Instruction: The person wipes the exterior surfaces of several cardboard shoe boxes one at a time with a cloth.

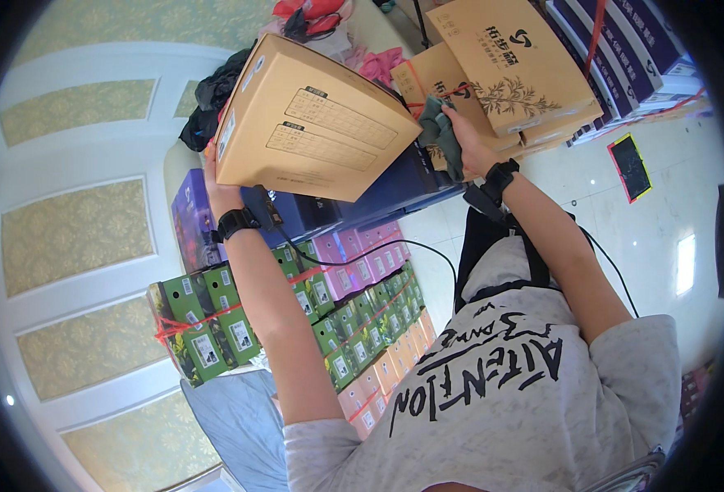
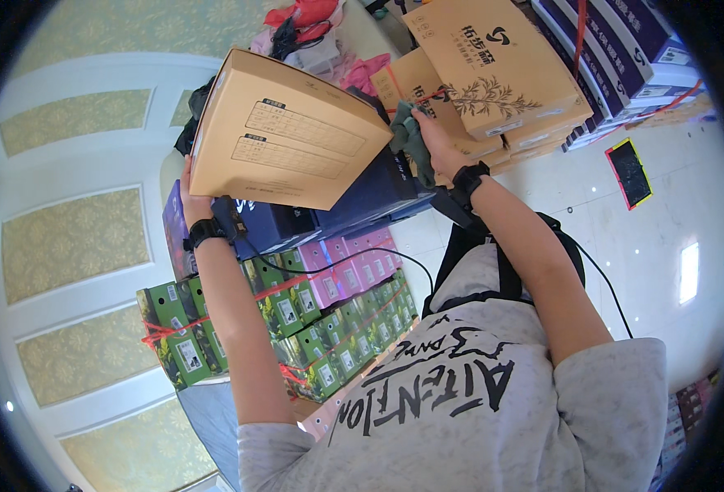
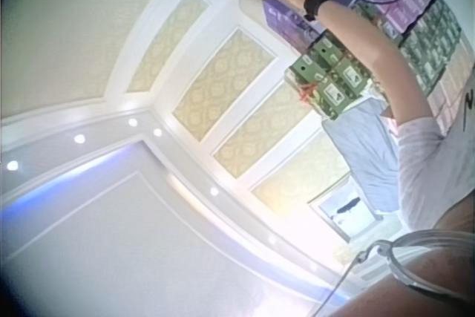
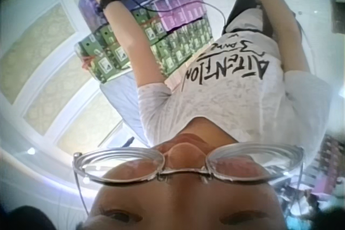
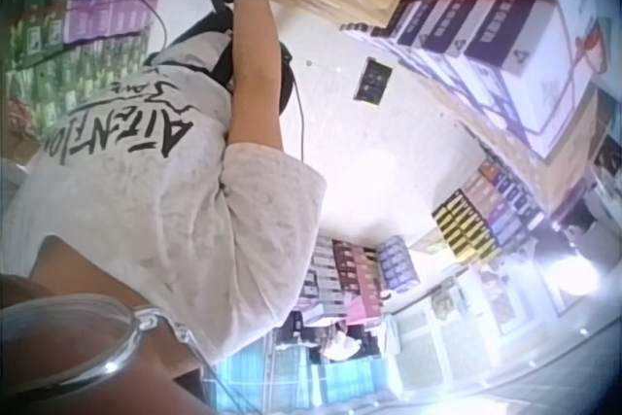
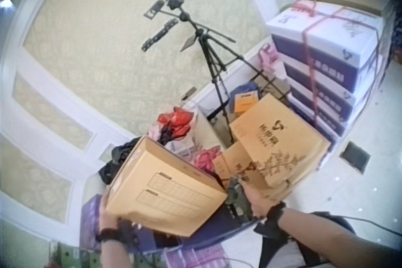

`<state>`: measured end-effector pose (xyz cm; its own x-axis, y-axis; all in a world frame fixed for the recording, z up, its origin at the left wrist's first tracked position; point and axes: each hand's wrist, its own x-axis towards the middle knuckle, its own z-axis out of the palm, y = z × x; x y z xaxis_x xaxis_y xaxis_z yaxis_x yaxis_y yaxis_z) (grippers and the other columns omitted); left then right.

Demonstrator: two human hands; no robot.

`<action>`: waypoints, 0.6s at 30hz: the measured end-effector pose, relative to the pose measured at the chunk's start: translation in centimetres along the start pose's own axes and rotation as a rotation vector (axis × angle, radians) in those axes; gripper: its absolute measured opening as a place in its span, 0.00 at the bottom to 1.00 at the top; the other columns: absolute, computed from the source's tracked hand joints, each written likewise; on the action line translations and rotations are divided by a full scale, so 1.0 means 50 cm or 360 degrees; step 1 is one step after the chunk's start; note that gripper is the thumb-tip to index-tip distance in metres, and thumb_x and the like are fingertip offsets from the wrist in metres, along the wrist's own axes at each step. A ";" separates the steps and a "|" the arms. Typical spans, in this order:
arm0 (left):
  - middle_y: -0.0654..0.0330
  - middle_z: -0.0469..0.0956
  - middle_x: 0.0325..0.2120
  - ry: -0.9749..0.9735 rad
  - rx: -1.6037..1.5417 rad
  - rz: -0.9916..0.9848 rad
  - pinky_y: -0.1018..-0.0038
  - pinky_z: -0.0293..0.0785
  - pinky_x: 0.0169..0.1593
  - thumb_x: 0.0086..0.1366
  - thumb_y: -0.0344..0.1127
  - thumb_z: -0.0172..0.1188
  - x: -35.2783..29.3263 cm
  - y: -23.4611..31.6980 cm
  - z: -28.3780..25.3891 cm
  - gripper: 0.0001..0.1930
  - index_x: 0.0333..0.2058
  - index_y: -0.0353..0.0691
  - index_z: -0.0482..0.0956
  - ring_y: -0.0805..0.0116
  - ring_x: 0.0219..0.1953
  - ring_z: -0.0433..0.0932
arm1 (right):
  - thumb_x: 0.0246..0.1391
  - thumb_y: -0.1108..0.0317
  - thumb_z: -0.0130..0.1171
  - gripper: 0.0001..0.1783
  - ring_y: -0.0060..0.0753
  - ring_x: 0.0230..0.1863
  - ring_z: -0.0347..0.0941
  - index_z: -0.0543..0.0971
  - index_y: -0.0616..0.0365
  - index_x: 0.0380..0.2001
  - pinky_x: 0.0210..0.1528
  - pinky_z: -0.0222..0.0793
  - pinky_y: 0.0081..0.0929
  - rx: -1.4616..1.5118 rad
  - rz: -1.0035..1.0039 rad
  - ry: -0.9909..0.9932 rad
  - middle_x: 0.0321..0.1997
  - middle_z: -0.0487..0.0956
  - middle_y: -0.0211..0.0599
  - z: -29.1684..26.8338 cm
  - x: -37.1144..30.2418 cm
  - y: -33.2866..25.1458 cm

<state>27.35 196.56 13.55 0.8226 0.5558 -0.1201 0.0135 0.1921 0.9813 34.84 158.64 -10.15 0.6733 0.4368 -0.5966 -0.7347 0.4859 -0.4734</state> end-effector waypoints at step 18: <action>0.52 0.73 0.45 0.0037 -0.0211 -0.0297 0.62 0.71 0.48 0.63 0.40 0.50 0.057 0.008 -0.036 0.15 0.46 0.40 0.69 0.57 0.45 0.74 | 0.56 0.52 0.47 0.19 0.27 0.36 0.74 0.72 0.55 0.42 0.39 0.70 0.24 0.0008 0.0052 -0.0096 0.38 0.76 0.34 -0.018 -0.001 -0.009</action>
<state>28.67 199.66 13.35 0.7994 0.5188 -0.3029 0.0883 0.3972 0.9135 35.05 157.73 -10.47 0.6526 0.4973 -0.5717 -0.7562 0.4742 -0.4508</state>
